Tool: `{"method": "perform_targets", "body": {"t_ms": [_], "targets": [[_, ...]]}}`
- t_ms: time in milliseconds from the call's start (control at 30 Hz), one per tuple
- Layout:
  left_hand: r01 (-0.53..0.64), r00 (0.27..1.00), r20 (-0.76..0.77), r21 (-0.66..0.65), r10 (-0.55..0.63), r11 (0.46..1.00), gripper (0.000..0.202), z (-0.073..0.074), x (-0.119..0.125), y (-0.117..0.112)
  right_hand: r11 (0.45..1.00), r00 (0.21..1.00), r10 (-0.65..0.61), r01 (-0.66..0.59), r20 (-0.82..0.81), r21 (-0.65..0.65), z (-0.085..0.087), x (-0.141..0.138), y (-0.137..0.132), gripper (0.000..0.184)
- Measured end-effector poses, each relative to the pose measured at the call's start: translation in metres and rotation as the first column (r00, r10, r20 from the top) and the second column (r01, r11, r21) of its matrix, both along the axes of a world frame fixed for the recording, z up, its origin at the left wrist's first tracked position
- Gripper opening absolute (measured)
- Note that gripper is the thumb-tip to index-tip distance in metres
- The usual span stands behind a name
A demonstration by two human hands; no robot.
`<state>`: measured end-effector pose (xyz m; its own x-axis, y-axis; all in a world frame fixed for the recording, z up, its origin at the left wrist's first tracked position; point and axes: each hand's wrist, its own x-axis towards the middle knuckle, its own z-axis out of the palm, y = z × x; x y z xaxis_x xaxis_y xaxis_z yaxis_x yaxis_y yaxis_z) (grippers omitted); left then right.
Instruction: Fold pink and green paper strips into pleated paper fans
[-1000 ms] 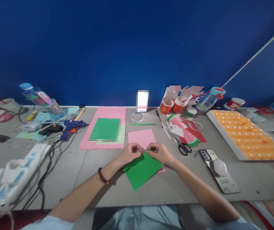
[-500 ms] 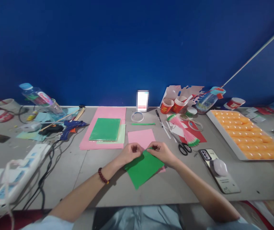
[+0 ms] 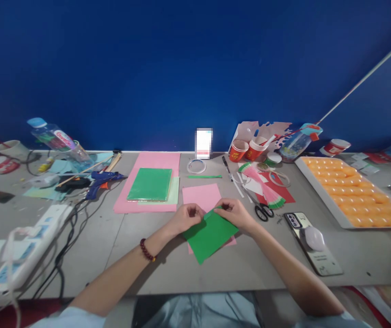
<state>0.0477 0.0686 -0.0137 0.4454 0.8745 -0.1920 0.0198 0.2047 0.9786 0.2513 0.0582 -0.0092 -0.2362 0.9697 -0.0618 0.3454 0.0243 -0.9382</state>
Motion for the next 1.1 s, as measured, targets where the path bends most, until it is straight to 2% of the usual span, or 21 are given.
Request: {"method": "perform_targets", "body": {"t_ms": [500,733,1100], "targets": [[0.028,0.999,0.020,0.005,-0.028,1.000,0.009,-0.006,-0.001,0.001,0.995,0.995,-0.086,0.083,-0.044,-0.056,0.017,0.010,0.005,0.021],[0.029,1.000,0.012,0.022,-0.029,0.999,0.012,-0.012,-0.002,0.002,0.991,0.993,-0.115,0.112,-0.037,-0.066,0.015,0.022,0.011,0.023],[0.002,1.000,0.007,0.033,-0.002,0.999,0.015,-0.009,-0.003,0.001,0.986,0.986,-0.159,0.156,-0.046,-0.055,0.016,0.033,0.016,0.023]]}}
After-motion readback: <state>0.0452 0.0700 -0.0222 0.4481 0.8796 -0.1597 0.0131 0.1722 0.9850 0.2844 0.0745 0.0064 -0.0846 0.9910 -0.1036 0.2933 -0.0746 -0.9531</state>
